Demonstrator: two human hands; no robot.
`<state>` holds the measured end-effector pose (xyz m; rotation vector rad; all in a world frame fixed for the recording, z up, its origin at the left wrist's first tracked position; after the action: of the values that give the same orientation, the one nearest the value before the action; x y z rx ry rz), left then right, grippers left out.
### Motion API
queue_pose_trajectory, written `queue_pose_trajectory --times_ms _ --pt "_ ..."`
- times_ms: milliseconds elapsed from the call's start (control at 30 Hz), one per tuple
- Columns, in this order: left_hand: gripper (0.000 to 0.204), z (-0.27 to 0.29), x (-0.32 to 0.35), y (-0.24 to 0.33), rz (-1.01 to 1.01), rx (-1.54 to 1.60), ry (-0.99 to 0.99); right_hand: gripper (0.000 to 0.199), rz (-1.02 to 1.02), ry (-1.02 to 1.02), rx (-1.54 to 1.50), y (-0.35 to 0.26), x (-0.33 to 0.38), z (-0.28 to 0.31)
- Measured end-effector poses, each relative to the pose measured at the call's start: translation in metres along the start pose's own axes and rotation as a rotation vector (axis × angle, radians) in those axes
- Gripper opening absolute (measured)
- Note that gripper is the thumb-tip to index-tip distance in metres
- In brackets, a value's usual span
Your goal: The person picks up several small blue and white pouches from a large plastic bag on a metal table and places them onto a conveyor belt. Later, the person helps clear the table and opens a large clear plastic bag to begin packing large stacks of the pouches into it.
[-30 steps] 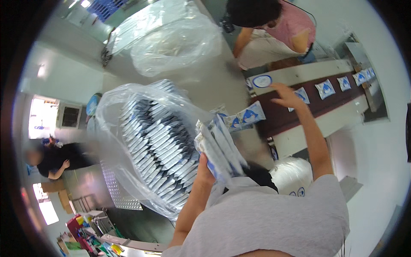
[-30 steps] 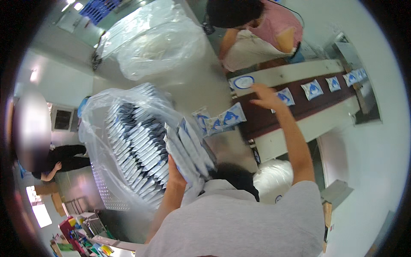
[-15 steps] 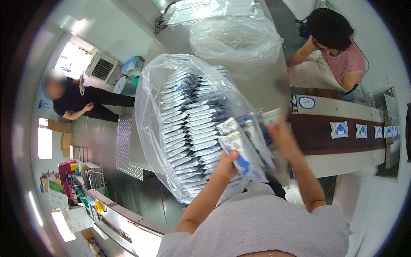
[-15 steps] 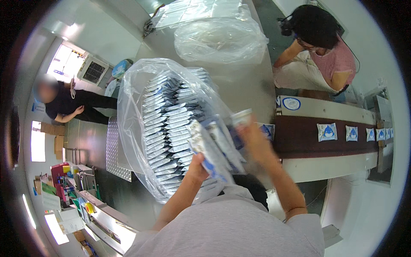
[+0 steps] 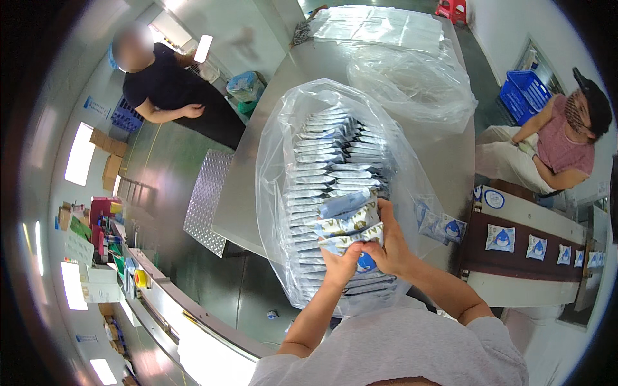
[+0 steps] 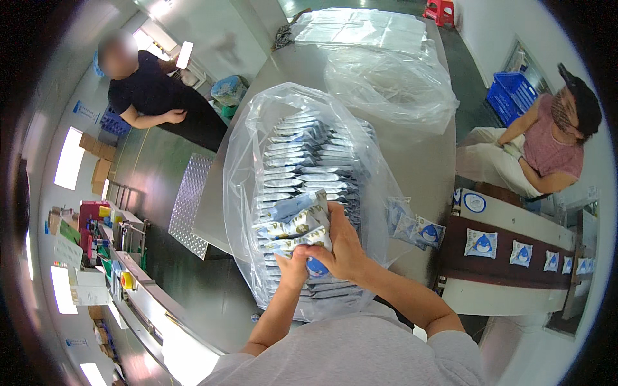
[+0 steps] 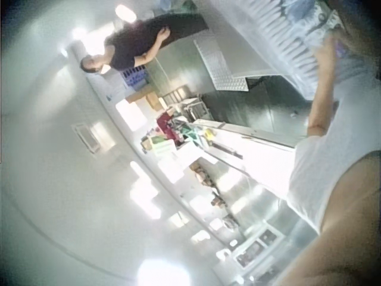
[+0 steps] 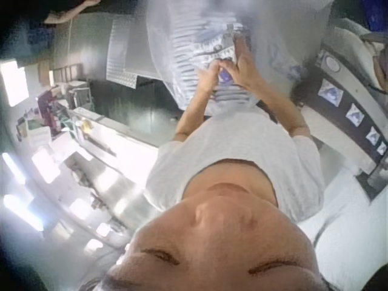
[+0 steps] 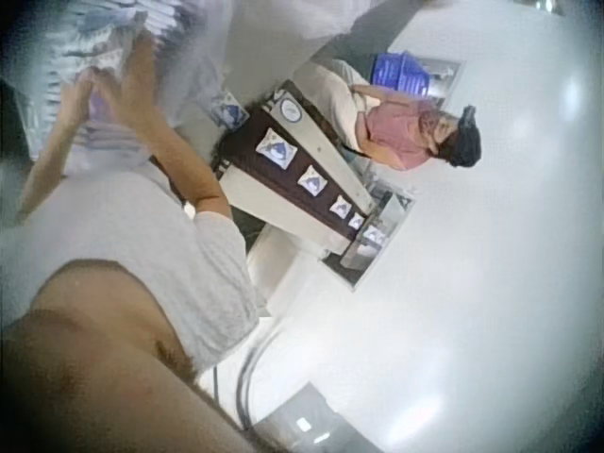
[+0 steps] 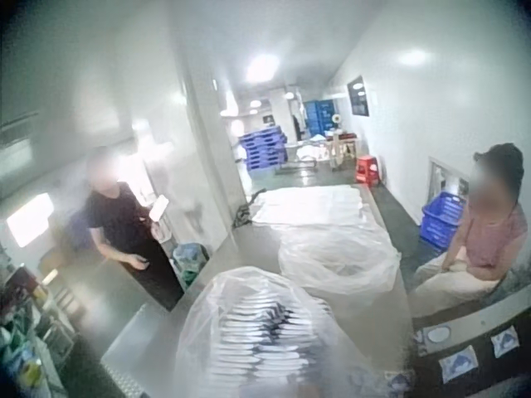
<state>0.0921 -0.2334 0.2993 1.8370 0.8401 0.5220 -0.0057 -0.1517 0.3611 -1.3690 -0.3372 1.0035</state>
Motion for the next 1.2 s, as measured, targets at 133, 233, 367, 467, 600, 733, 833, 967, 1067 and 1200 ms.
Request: queue_pose_trajectory --times_ms 133,233,367,467,600,733,833,967,1067,1200 --pt "0.077 0.012 -0.018 0.02 -0.082 -0.004 0.069 0.073 -0.031 -0.016 -0.016 0.015 -0.018 -0.021" --pt "0.076 0.029 -0.027 0.023 -0.074 -0.103 0.218 0.078 -0.084 -0.155 -0.146 0.036 -0.036 -0.036" --pt "0.073 0.046 -0.043 0.008 0.029 -0.028 0.247 0.101 -0.075 -0.412 -0.271 0.05 -0.058 -0.05" --pt "0.064 0.027 -0.049 0.05 -0.141 -0.224 0.133 0.087 -0.559 -0.385 -0.455 0.112 -0.075 -0.044" --pt "0.037 0.025 -0.047 0.073 -0.247 -0.313 0.018 0.087 -0.316 -0.095 -0.13 0.156 -0.162 0.027" --pt "0.025 0.058 -0.024 0.059 -0.115 -0.341 0.056 0.1 -0.048 -0.218 1.105 0.161 -0.207 0.036" --pt "0.022 0.058 -0.019 0.043 -0.093 -0.329 0.041 0.099 0.088 -0.536 1.202 0.186 -0.187 -0.022" --pt "0.025 0.038 -0.025 0.021 -0.052 -0.345 -0.06 0.102 0.006 -0.381 1.223 0.198 -0.172 -0.043" --pt "0.025 0.024 -0.023 0.02 -0.048 -0.49 -0.123 0.095 0.08 -0.249 1.294 0.183 -0.159 -0.056" --pt "0.029 -0.016 -0.027 0.009 -0.103 -0.641 -0.276 0.093 0.095 -0.194 1.289 0.187 -0.155 -0.055"
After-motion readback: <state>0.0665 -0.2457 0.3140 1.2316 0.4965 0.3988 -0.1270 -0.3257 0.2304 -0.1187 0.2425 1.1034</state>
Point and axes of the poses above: each hand's wrist, its own x-axis away from the middle knuckle, its own z-axis out of the back of the hand, y = z × x, the point moved 9 cm from there along -x, towards the middle knuckle, and after that the axes turned 5 degrees about x, right-handed, at the moved point
